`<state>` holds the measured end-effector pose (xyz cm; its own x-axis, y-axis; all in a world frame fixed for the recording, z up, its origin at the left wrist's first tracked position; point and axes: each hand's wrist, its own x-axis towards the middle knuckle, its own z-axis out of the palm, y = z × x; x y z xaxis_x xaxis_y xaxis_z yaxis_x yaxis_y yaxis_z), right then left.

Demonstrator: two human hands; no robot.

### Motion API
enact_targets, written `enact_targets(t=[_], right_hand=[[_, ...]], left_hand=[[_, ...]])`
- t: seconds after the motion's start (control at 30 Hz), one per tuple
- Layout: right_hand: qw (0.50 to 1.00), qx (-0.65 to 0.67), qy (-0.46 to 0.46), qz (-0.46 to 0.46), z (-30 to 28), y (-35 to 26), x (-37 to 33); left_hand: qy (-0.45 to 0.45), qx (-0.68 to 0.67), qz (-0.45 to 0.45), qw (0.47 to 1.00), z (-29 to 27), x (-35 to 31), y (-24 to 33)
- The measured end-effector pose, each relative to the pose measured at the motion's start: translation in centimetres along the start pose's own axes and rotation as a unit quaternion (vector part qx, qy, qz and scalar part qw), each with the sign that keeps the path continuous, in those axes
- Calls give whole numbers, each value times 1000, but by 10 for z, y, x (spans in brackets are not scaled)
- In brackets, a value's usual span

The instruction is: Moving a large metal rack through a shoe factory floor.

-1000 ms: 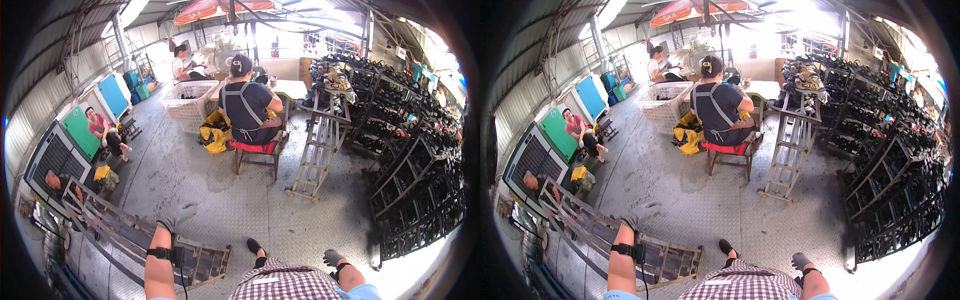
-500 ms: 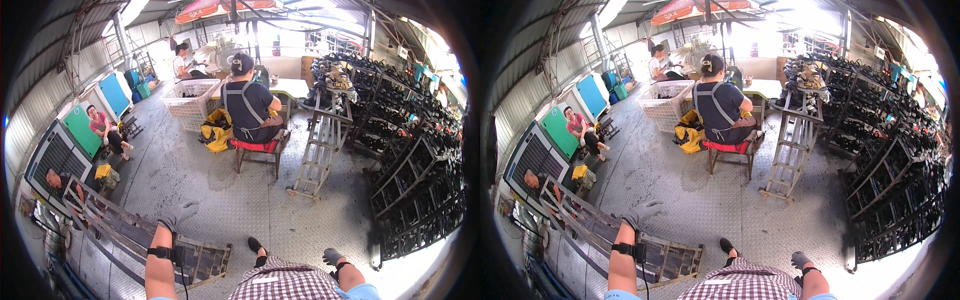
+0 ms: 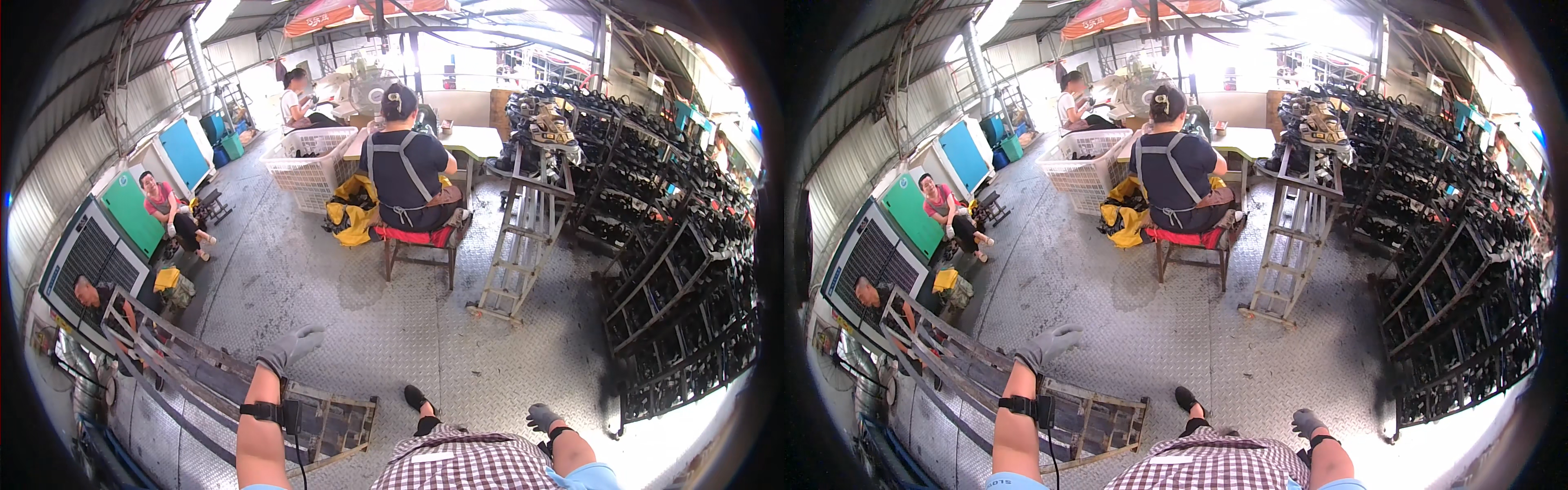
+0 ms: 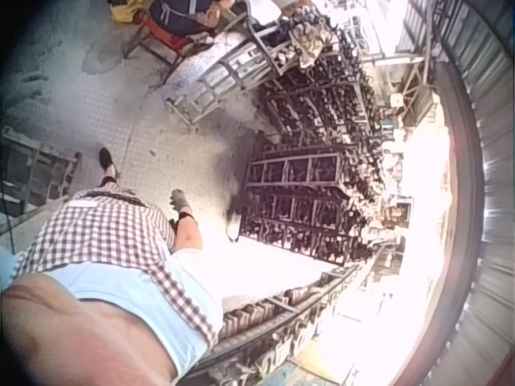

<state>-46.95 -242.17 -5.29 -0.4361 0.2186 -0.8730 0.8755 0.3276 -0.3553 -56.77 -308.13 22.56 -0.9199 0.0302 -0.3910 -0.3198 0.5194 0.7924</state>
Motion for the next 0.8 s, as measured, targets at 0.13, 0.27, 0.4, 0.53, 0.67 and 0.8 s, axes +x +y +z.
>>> enact_targets(t=[0.13, 0.27, 0.4, 0.53, 0.67, 0.8], right_hand=[[1000, 13, -2, 10, 1, 0, 0], [1000, 8, 1, 12, 0, -1, -5], [1000, 9, -3, 7, -1, -3, -9], [1000, 6, -8, 11, -1, -3, -7], [1000, 5, -2, 8, -1, 1, 0], [1000, 2, -7, 4, -1, 3, 4]], left_hand=[[-3, 14, -3, 1000, -1, 0, 0], [-3, 15, 0, 1000, -2, 3, -4], [-6, 6, 2, 1000, -1, 6, -9], [-6, 31, 3, 999, -3, 8, -12], [-5, 18, 4, 1000, -3, 8, -12], [-6, 15, 8, 1000, -1, 4, -7]])
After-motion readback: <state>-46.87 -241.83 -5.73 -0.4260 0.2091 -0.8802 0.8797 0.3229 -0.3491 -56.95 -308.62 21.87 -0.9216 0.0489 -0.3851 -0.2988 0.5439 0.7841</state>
